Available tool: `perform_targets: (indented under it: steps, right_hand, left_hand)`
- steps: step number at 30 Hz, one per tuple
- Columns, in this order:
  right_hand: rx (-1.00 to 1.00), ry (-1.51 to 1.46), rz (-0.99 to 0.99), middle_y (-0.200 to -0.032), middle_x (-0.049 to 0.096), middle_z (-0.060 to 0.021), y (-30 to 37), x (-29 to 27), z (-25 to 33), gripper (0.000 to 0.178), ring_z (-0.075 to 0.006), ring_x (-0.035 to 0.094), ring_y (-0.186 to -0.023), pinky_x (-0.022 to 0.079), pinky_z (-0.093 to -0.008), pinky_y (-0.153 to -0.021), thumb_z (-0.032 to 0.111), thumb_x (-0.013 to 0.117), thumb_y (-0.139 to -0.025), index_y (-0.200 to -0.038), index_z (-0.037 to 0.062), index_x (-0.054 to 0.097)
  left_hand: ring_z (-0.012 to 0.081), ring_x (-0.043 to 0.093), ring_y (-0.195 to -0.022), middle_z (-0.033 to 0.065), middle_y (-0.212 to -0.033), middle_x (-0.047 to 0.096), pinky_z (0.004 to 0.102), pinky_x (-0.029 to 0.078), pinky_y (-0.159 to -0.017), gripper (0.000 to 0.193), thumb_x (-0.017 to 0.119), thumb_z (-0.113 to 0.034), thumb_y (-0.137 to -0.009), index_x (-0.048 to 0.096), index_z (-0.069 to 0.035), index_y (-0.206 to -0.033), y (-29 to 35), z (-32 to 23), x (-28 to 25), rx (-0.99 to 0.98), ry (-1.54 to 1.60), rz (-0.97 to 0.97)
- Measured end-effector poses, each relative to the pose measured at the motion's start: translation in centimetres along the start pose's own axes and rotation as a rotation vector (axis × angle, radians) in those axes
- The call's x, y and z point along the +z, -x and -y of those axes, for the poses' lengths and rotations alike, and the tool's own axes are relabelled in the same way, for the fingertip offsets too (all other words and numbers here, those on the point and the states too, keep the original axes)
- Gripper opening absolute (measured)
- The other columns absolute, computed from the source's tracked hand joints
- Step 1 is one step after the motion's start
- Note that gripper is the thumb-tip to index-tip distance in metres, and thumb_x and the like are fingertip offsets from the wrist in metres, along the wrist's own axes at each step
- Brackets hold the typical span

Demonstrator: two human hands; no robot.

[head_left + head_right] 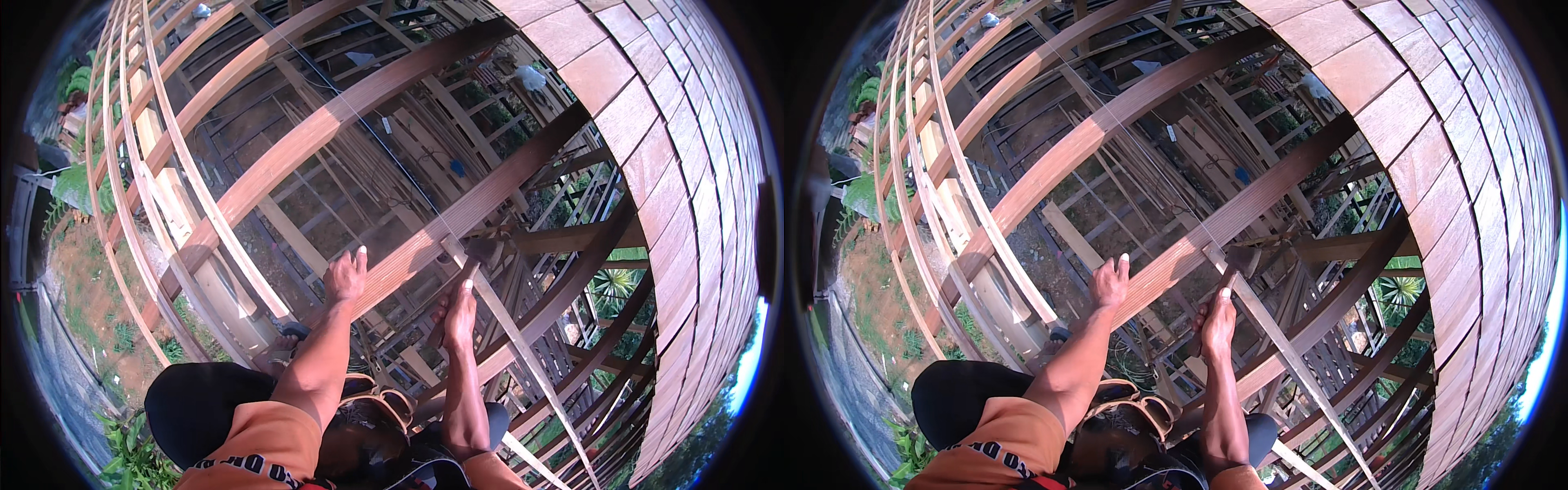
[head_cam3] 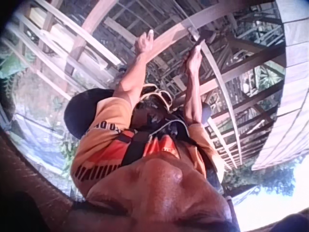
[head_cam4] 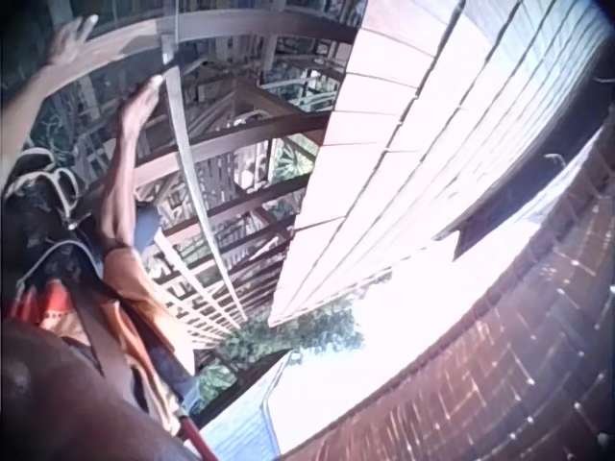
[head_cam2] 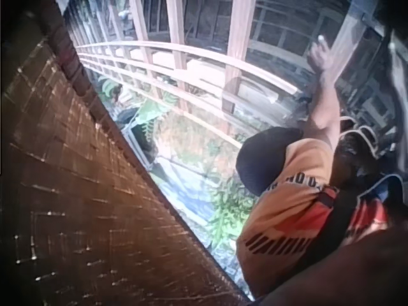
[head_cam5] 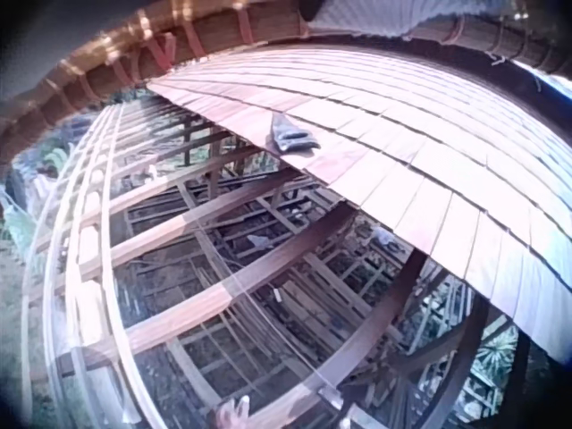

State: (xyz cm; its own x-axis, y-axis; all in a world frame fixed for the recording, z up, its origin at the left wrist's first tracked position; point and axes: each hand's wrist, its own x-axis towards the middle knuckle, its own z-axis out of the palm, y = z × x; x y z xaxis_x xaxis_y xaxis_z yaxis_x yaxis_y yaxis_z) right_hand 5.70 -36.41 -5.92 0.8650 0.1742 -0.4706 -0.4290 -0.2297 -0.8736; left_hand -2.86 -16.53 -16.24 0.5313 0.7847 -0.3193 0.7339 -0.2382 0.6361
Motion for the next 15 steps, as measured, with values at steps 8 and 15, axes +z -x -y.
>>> perform_targets:
  steps: [8, 15]
  right_hand:
    - [-1.249, -0.453, 0.171, -0.074, 0.045, -0.0033, 6.7, -0.8, 16.6, 0.081, -0.0119, 0.043, -0.056, 0.040, -0.0261, -0.050, 0.085, 0.053, -0.077, -0.100, 0.0078, 0.045]
    - [0.106, 0.262, 0.213, -0.066, 0.046, -0.0013, 2.8, 2.3, -2.3, 0.061, -0.0120, 0.046, -0.053, 0.038, -0.0290, -0.045, 0.065, 0.036, -0.100, -0.087, 0.0064, 0.047]
  left_hand:
    - [0.0476, 0.064, -0.095, 0.0278, -0.094, 0.069, 0.0543, 0.049, -0.085, 0.062, 0.044, -0.055, -0.098, 0.065, 0.003, -0.095, 0.0, 1.1, -0.8, -0.029, -0.021, -0.013]
    - [0.0451, 0.065, -0.097, 0.0263, -0.098, 0.070, 0.0548, 0.050, -0.089, 0.065, 0.041, -0.060, -0.097, 0.068, -0.001, -0.103, -1.0, 1.2, -0.6, -0.055, -0.087, 0.031]
